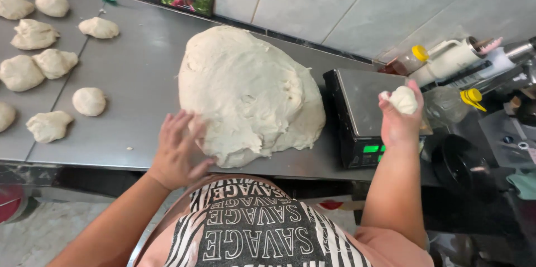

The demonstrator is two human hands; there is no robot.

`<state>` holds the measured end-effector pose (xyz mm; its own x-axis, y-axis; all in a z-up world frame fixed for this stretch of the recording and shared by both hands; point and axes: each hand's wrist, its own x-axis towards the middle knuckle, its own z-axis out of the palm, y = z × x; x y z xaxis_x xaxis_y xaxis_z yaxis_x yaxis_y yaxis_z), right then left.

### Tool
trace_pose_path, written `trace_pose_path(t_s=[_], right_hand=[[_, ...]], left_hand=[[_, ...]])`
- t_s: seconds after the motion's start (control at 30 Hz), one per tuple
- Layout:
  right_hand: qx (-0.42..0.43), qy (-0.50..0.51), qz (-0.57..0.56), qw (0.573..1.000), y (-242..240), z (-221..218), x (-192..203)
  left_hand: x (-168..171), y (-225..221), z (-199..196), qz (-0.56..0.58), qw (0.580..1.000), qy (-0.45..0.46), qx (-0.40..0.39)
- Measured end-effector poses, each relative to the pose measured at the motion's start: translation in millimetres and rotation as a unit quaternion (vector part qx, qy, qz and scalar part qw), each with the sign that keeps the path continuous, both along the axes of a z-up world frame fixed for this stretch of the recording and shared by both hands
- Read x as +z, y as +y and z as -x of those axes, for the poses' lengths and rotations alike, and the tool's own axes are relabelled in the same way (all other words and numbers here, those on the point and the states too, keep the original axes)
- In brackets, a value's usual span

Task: Portioning dough by tearing pieces from a large mass, weighing them on a scale, and arranging them on a tray.

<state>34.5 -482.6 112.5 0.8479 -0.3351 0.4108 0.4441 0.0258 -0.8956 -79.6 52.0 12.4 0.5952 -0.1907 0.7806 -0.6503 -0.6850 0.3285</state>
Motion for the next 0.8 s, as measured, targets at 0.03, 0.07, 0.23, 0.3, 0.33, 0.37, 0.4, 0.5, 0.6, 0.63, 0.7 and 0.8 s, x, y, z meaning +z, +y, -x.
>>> trace_pose_path(t_s=[0.03,0.07,0.23,0.3,0.33,0.37,0.4,0.5,0.6,0.63,0.7,0.8], right_hand=[[-0.021,-0.015,0.023,0.999,-35,-9,-3],[-0.032,-0.016,0.024,0.999,-46,-19,-10],[0.035,0.297,0.293,0.908,-84,-40,-4],[-0.008,0.227,0.219,0.949,-126,-55,-14],[-0.033,0.144,0.148,0.978,-144,-69,-16],[-0.038,0.147,0.148,0.977,-120,-55,11],[-0.075,0.171,0.112,0.976,-95,-41,38],[-0.103,0.161,0.094,0.977,-96,-37,47],[-0.120,0.131,0.181,0.967,-84,-21,61],[-0.144,0.141,0.247,0.948,-71,-11,71],[-0.135,0.125,0.277,0.943,-70,-4,73],[-0.137,0.114,0.355,0.918,-55,10,85]], left_hand=[[-5,2,-2,0.045,0.998,-0.019,0.032],[-15,10,-1,0.046,0.999,-0.020,0.020],[-33,15,6,0.044,0.991,0.073,0.107],[-44,16,3,0.012,0.994,0.038,0.107],[-50,18,1,-0.019,0.992,-0.002,0.124],[-51,17,1,-0.019,0.993,0.001,0.120],[-51,15,1,-0.030,0.992,-0.005,0.121],[-55,17,6,-0.039,0.992,-0.002,0.120],[-63,22,6,-0.033,0.992,0.014,0.120],[-66,25,7,-0.034,0.991,0.027,0.124],[-67,24,8,-0.005,0.993,0.044,0.113],[-70,26,9,0.014,0.993,0.059,0.103]])
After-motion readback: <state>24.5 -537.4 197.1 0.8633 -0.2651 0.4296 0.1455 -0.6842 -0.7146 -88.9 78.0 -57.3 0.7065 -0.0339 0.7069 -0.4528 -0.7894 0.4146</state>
